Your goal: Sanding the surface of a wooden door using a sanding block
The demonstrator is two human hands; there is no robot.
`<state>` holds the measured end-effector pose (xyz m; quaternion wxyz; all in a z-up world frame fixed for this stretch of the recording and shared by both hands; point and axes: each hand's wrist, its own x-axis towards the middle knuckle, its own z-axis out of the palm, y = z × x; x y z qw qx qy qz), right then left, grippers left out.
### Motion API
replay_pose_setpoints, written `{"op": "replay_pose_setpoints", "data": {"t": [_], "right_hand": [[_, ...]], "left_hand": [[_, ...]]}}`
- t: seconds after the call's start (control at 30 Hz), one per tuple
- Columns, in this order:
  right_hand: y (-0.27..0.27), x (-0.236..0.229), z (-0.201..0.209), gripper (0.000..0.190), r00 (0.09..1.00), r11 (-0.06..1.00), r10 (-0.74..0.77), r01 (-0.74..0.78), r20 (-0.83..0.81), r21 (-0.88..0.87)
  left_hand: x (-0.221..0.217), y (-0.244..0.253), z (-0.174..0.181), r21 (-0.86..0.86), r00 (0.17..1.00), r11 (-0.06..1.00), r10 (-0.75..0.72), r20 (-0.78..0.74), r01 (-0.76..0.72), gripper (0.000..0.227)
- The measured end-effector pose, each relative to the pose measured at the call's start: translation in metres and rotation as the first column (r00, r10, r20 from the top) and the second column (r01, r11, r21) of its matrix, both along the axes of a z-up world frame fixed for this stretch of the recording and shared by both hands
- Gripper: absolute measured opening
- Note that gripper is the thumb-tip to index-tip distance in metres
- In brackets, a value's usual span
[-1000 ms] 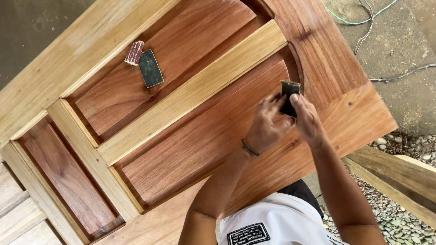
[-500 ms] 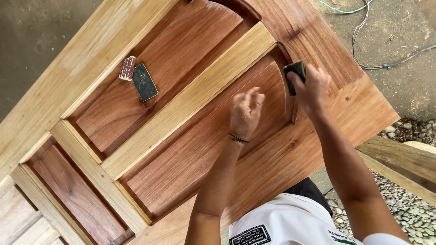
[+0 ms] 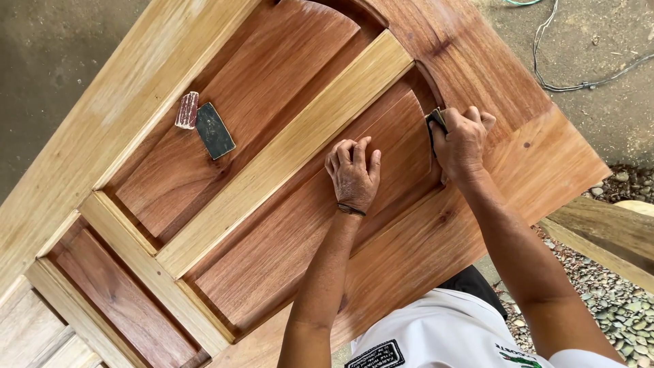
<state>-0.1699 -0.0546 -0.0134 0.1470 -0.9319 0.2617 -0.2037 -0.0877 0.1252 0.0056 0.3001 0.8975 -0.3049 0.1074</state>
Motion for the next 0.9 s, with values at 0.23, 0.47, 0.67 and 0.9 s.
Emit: {"op": "replay_pose_setpoints", "data": {"t": [0.23,0.47,0.67,0.9], "right_hand": [[-0.021,0.063,-0.006,0.022,0.989,0.989,0.139,-0.136,0.048,-0.065],[-0.022,0.015,-0.034,0.023,0.975,0.975,0.22,-0.22,0.027,-0.003],[-0.032,0.043,-0.019,0.016,0.961,0.962,0.272,-0.273,0.043,0.009],[-0.026,0.039,-0.023,0.019,0.985,0.983,0.173,-0.174,0.013,0.052]], "left_hand": [[-0.002,-0.005,0.023,0.094,0.998,0.996,0.016,-0.063,-0.01,0.026],[0.003,-0.003,0.004,0.023,1.0,1.0,0.015,0.018,-0.015,0.026],[0.002,-0.002,0.002,0.016,1.0,1.0,0.005,0.019,-0.005,0.028],[0.003,-0.003,0.005,0.004,1.0,1.0,0.006,0.009,-0.006,0.026]]}}
